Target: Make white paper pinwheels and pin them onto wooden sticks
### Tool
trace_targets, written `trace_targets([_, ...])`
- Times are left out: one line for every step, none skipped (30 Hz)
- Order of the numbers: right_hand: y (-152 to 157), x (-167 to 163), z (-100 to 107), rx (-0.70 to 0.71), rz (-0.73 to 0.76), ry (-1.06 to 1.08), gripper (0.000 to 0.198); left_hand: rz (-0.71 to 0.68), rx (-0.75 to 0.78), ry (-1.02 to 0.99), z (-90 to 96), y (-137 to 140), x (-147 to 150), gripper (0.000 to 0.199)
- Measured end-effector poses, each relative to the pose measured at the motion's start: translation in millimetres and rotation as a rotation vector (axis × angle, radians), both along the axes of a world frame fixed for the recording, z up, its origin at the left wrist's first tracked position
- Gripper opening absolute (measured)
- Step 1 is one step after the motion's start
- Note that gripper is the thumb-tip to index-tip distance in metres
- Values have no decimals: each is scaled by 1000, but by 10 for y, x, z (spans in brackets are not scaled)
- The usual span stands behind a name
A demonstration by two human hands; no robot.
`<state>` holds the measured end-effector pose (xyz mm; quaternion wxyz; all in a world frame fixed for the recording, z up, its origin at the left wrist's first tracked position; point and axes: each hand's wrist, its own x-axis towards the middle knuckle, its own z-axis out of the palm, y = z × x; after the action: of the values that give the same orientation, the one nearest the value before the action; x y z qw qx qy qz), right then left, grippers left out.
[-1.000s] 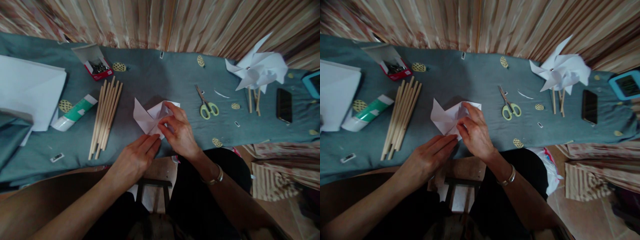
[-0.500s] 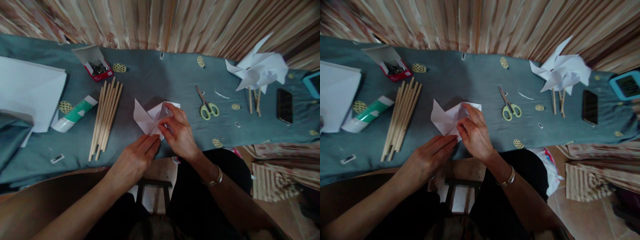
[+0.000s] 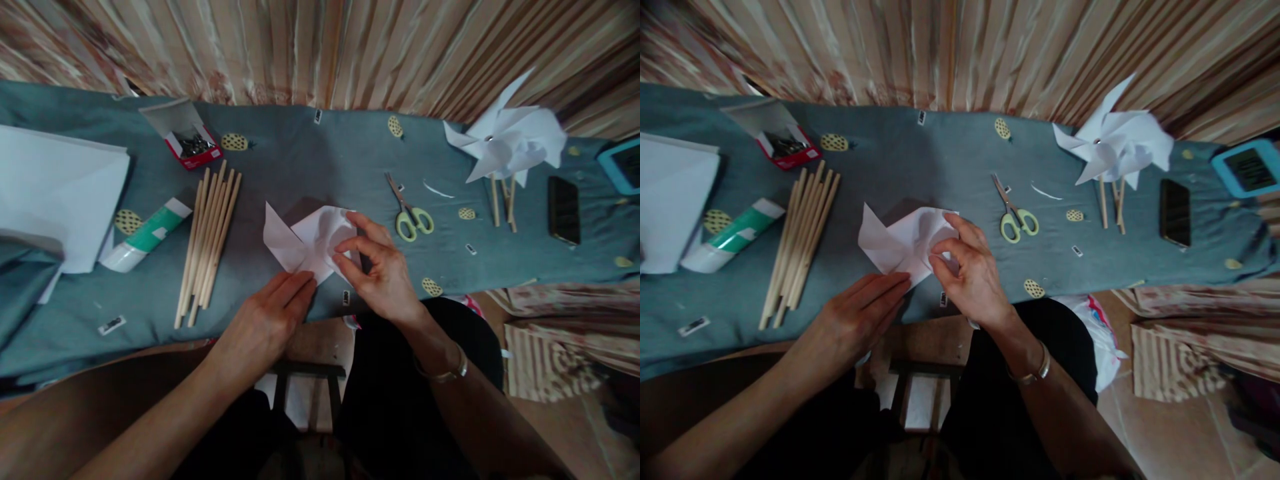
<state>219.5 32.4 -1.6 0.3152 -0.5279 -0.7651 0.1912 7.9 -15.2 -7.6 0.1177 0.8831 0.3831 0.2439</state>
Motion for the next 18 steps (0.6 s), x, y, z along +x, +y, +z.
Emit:
trace_targets([-7,35,12,-30,9,-2,6,2,4,9,8,1,0,26])
trace_targets([-14,69,23,-63,20,-1,8,2,7,17,17,2,1,26])
trace_targets([-22,98,32,-90,30,-1,11,3,10,20,26,5,4,26])
trace_targets([-30,124,39,-115,42,-4,14,3,18,17,35,9,7,25])
trace_targets([-38,146,45,-134,57,-14,17,5,27,11,43,13,11,24])
trace_targets([-45,163,49,-148,74,-31,20,6,36,6,50,17,15,23])
trace_targets([-52,176,52,-157,90,-51,21,9,41,2,55,21,18,23])
trace_targets([-57,185,54,-162,103,-70,22,12,42,3,58,25,21,23])
trace_targets([-61,191,56,-166,113,-85,23,14,39,4,61,27,23,23])
trace_targets([-65,195,57,-167,119,-96,23,14,32,3,63,28,24,23])
trace_targets([-67,197,58,-167,121,-105,22,15,25,-2,64,28,23,23])
trace_targets([-68,198,59,-164,122,-112,21,17,19,-11,65,27,21,23])
trace_targets([-70,197,60,-159,123,-119,21,20,17,-22,66,24,19,23])
trace_targets([-71,193,61,-151,125,-126,21,23,17,-31,65,22,17,22])
trace_targets([-72,186,63,-141,128,-130,21,26,17,-36,63,19,15,22])
trace_targets([-74,174,65,-128,132,-130,21,29,20,-39,59,16,14,22])
trace_targets([-77,156,68,-115,136,-125,19,29,22,-38,54,15,13,23])
trace_targets([-82,134,71,-102,141,-116,18,28,25,-35,48,13,13,23])
